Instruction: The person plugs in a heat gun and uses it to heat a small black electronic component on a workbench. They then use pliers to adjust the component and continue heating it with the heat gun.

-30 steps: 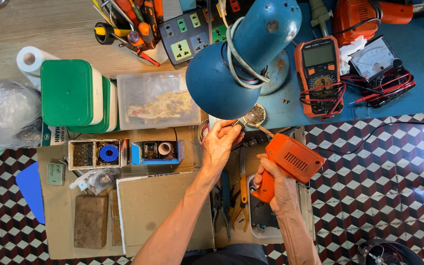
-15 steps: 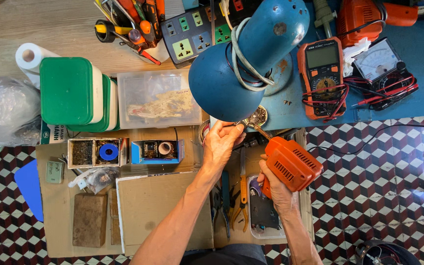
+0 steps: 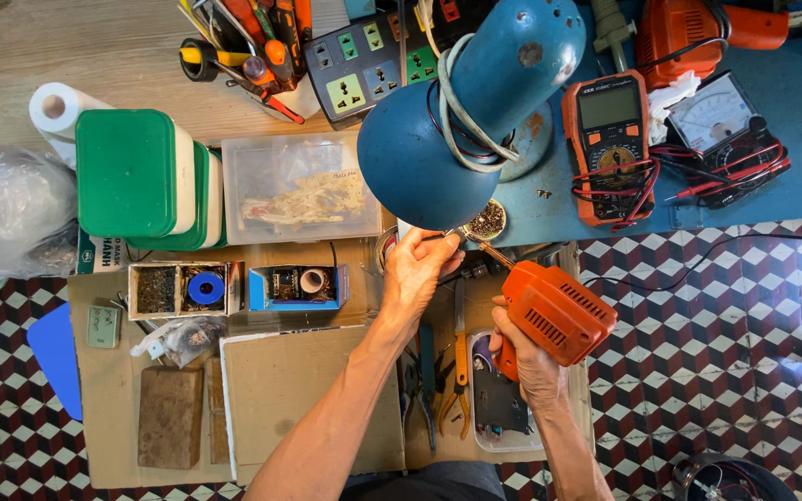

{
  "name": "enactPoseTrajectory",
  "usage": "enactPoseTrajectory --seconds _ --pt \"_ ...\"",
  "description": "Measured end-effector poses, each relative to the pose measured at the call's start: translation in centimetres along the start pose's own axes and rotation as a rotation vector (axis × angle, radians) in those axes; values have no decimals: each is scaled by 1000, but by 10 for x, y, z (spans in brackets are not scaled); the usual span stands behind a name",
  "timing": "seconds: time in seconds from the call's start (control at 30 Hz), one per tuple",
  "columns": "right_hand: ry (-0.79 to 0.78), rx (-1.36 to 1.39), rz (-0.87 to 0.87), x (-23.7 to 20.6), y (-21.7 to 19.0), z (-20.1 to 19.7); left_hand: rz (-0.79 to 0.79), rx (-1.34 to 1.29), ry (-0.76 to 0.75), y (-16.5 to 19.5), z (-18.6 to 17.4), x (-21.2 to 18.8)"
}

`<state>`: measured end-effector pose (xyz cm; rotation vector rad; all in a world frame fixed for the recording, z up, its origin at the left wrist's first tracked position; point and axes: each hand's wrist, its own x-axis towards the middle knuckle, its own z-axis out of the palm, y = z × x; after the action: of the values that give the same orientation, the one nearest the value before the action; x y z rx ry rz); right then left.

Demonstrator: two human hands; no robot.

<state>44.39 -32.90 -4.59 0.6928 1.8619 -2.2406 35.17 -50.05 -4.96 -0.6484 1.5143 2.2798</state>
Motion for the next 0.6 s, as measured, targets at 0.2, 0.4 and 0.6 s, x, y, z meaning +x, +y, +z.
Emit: enactPoseTrajectory --seconds 0.2,0.4,0.6 --pt "8 -97 8 0 3 2 -22 20 3 1 -3 1" --pt "36 -257 -85 1 13 -6 -25 13 -18 3 -5 4" --pt "109 -369 -103 4 41 -19 -22 -12 -60 -4 -11 10"
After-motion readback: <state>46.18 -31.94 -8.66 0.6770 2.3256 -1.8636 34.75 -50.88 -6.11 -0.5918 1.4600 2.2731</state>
